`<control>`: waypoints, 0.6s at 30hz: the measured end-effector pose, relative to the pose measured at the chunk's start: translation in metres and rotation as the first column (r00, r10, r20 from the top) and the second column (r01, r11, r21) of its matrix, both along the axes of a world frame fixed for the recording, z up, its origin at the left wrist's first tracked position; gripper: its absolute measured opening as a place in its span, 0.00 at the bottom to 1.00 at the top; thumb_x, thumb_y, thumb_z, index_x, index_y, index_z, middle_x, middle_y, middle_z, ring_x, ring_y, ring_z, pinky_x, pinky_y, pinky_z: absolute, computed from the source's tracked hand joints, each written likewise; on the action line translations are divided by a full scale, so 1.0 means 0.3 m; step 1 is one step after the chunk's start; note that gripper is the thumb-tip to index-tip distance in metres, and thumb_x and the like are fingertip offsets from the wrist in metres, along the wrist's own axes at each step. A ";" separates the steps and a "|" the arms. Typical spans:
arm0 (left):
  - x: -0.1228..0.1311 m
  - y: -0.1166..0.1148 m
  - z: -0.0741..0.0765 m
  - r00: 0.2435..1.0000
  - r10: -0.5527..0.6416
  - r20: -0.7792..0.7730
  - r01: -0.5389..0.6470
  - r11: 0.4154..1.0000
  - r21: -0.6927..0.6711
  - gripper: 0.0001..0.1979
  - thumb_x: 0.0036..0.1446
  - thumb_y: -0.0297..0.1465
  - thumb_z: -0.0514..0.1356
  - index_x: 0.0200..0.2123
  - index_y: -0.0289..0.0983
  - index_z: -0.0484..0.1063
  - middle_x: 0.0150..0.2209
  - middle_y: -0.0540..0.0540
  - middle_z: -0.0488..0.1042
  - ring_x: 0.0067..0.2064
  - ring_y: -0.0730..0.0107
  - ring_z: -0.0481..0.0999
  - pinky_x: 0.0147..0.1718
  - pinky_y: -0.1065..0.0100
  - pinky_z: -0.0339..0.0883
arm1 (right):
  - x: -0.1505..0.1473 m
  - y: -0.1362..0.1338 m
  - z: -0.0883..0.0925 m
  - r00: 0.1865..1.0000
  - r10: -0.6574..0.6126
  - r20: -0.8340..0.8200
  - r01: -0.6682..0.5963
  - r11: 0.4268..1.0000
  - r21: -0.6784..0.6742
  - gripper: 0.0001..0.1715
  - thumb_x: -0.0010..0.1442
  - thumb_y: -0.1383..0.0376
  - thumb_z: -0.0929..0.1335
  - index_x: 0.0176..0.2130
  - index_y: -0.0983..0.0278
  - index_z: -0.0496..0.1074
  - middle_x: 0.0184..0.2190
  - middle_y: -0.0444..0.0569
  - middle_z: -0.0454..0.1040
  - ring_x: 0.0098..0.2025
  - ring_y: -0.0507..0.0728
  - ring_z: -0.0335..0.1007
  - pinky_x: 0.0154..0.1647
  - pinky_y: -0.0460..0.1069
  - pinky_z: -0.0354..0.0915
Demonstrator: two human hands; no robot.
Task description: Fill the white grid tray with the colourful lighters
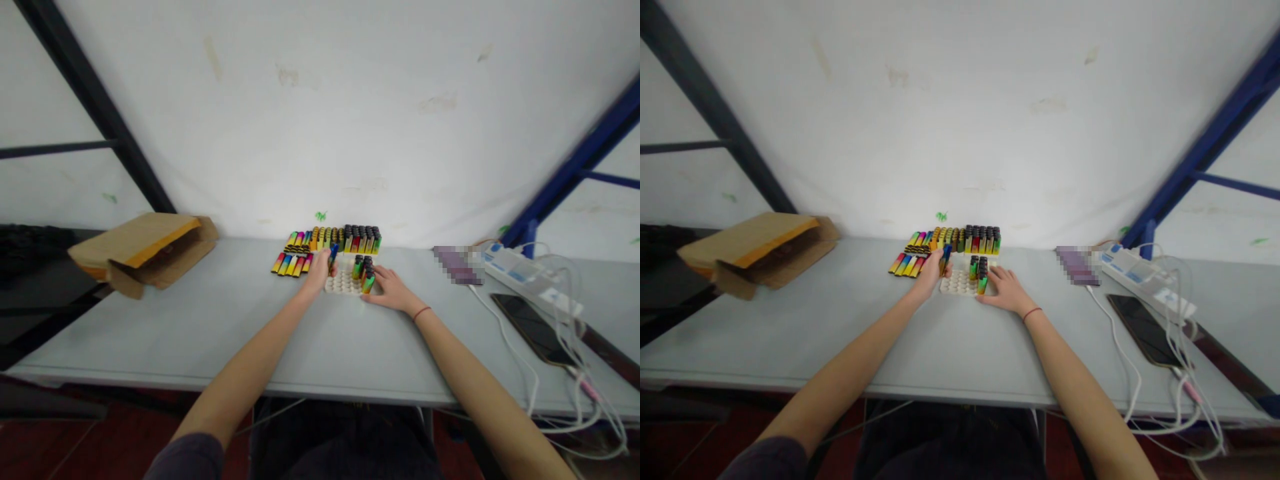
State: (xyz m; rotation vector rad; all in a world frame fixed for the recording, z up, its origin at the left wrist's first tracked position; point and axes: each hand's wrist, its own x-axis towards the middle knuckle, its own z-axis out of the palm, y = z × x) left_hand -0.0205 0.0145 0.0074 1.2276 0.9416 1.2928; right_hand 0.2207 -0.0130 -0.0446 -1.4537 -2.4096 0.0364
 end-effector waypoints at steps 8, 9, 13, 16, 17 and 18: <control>0.026 -0.052 0.030 0.989 -0.069 0.134 0.076 0.996 -0.049 0.18 0.61 0.47 0.63 0.39 0.38 0.68 0.28 0.53 0.70 0.22 0.77 0.69 0.22 0.73 0.63 | 0.003 0.000 -0.003 1.000 0.005 -0.008 -0.005 1.000 0.001 0.48 0.60 0.38 0.67 0.66 0.66 0.65 0.67 0.64 0.64 0.67 0.72 0.60 0.66 0.66 0.58; 0.026 -0.052 0.033 0.985 -0.063 0.159 0.076 0.994 -0.077 0.18 0.60 0.48 0.62 0.39 0.39 0.67 0.26 0.54 0.68 0.20 0.79 0.66 0.20 0.75 0.61 | 0.003 0.000 -0.002 1.000 0.008 -0.009 -0.008 1.000 0.003 0.48 0.60 0.38 0.67 0.66 0.66 0.65 0.66 0.64 0.64 0.66 0.72 0.61 0.66 0.66 0.58; 0.017 -0.045 0.040 0.964 -0.043 0.261 0.110 0.962 -0.250 0.25 0.61 0.56 0.54 0.29 0.39 0.62 0.17 0.59 0.55 0.14 0.82 0.51 0.14 0.77 0.46 | 0.000 -0.001 -0.002 1.000 0.012 -0.006 -0.012 1.000 0.019 0.47 0.60 0.38 0.68 0.65 0.66 0.67 0.66 0.64 0.65 0.66 0.71 0.62 0.65 0.65 0.59; 0.008 -0.044 0.042 0.966 -0.026 0.259 0.109 0.944 -0.311 0.29 0.61 0.59 0.49 0.23 0.40 0.57 0.14 0.59 0.49 0.13 0.81 0.46 0.13 0.76 0.40 | -0.001 -0.002 -0.003 1.000 0.012 -0.002 -0.012 1.000 0.023 0.47 0.60 0.39 0.68 0.65 0.66 0.67 0.65 0.65 0.65 0.66 0.71 0.62 0.65 0.65 0.59; 0.007 -0.045 0.043 0.966 -0.014 0.257 0.098 0.943 -0.317 0.29 0.61 0.57 0.49 0.22 0.40 0.56 0.14 0.59 0.47 0.13 0.81 0.45 0.13 0.76 0.40 | -0.001 -0.002 -0.003 1.000 0.011 -0.002 -0.011 1.000 0.022 0.47 0.60 0.39 0.68 0.65 0.66 0.66 0.65 0.65 0.65 0.66 0.71 0.62 0.65 0.65 0.59; 0.006 -0.046 0.044 0.966 -0.001 0.257 0.088 0.942 -0.324 0.28 0.62 0.56 0.49 0.22 0.40 0.55 0.13 0.59 0.46 0.14 0.81 0.44 0.13 0.76 0.39 | 0.000 -0.002 -0.003 1.000 0.009 -0.003 -0.009 1.000 0.020 0.47 0.60 0.39 0.68 0.65 0.66 0.66 0.65 0.64 0.65 0.66 0.71 0.62 0.66 0.64 0.58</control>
